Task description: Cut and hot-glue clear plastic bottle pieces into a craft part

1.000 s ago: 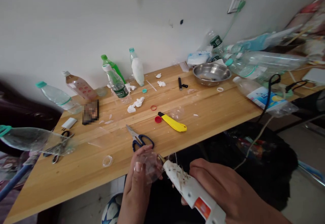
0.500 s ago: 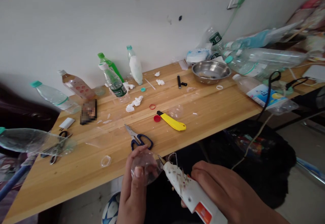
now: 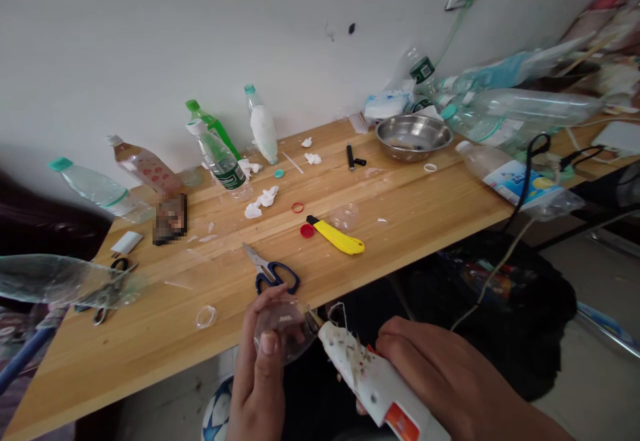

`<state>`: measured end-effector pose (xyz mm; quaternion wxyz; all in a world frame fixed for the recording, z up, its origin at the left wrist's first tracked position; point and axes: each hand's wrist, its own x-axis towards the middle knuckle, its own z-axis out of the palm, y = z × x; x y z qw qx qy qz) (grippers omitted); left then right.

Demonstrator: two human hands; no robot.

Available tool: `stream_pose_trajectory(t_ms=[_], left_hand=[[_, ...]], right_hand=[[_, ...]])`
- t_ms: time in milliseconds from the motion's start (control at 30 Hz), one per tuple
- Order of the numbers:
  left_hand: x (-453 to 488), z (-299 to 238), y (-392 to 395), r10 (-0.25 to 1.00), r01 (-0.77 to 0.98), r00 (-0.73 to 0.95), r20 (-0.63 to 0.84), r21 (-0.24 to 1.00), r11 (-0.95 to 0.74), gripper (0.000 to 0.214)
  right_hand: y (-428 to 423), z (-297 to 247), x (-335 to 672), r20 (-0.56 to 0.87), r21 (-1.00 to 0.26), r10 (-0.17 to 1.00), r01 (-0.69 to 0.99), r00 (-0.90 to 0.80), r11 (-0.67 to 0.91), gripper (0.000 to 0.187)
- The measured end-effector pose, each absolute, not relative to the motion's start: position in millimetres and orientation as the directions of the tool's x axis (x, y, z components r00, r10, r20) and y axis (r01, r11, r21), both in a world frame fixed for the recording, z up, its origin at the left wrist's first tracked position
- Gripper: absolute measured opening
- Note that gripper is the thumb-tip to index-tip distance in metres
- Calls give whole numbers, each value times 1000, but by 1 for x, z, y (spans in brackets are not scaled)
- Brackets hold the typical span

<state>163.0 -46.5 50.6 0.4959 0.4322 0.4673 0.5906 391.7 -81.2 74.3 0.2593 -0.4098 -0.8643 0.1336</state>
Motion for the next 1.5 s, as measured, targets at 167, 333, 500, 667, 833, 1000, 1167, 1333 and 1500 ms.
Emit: stream_pose_trajectory(t_ms=[167, 333, 500, 667, 833, 1000, 1167, 1333, 1500], left_hand=[[163, 54, -55, 975, -29, -199, 97, 994, -105, 45], [162, 52, -58, 967, 32, -222, 121, 993, -117, 45], [155, 57, -60, 970, 116, -173, 173, 981, -155, 41], [145, 60, -61, 968, 241, -78, 238, 947, -214, 40], [136, 57, -58, 957, 281, -20, 289, 920, -272, 39], [132, 55, -56, 947, 254, -22, 322, 917, -306, 44], [129, 54, -58, 943, 189, -55, 327, 931, -312, 49], [129, 46, -61, 965, 43, -144, 219, 976, -215, 71], [130, 51, -58, 962, 87, -136, 236, 970, -226, 64]], right_hand=[[-81, 75, 390, 355, -446, 781, 641, -514, 625, 25], [-80, 76, 391, 322, -447, 776, 636, -542, 629, 26], [-76, 84, 388, 390, -379, 753, 653, -529, 655, 33], [-73, 89, 384, 418, -319, 739, 677, -528, 664, 42], [-77, 77, 382, 406, -362, 748, 659, -525, 659, 39], [-83, 71, 382, 364, -383, 759, 656, -540, 650, 36], [-85, 81, 383, 337, -336, 760, 683, -556, 649, 39], [-86, 84, 384, 269, -307, 776, 713, -570, 631, 36], [-86, 73, 382, 433, -282, 742, 705, -512, 651, 43]])
